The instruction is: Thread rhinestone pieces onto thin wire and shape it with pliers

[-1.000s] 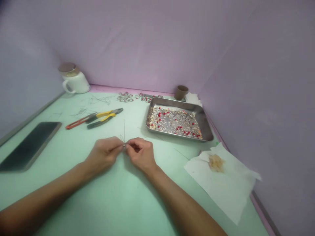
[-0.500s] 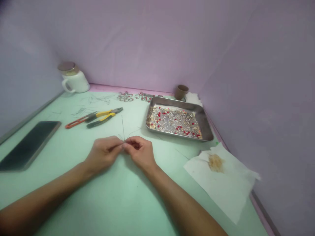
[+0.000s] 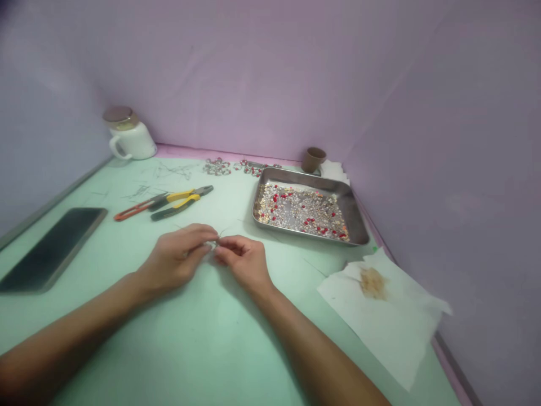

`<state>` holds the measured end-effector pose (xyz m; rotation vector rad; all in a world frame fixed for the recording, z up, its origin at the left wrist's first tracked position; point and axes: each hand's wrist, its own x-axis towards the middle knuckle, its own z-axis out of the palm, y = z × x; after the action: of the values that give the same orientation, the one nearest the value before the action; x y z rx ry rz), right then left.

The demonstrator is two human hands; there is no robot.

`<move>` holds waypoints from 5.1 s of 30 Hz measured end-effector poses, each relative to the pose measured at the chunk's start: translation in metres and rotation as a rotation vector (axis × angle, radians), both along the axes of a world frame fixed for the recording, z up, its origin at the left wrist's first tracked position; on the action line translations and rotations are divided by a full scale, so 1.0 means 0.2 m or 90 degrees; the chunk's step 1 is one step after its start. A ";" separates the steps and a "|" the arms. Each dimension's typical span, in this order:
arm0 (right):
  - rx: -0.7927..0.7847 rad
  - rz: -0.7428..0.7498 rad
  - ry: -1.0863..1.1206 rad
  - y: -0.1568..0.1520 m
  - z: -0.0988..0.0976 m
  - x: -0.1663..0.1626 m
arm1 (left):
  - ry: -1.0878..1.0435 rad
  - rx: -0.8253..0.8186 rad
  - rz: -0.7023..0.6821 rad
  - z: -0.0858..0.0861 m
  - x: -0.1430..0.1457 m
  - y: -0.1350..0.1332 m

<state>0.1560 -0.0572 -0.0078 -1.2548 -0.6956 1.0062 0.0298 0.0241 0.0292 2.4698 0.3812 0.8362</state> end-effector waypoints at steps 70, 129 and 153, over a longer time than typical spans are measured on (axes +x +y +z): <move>0.014 -0.061 0.281 0.03 0.05 -0.04 | -0.007 0.065 0.566 0.37 -0.18 0.20; 0.145 -0.122 0.276 0.02 0.03 0.06 | 0.261 -0.423 0.116 0.06 -0.16 -0.10; 0.112 -0.065 0.260 0.03 0.03 0.05 | 0.354 -0.375 0.065 0.07 -0.15 -0.10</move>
<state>0.1659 -0.0522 -0.0012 -0.8854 -0.3886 1.0514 0.0000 0.0041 0.0432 2.0816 0.8195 0.0228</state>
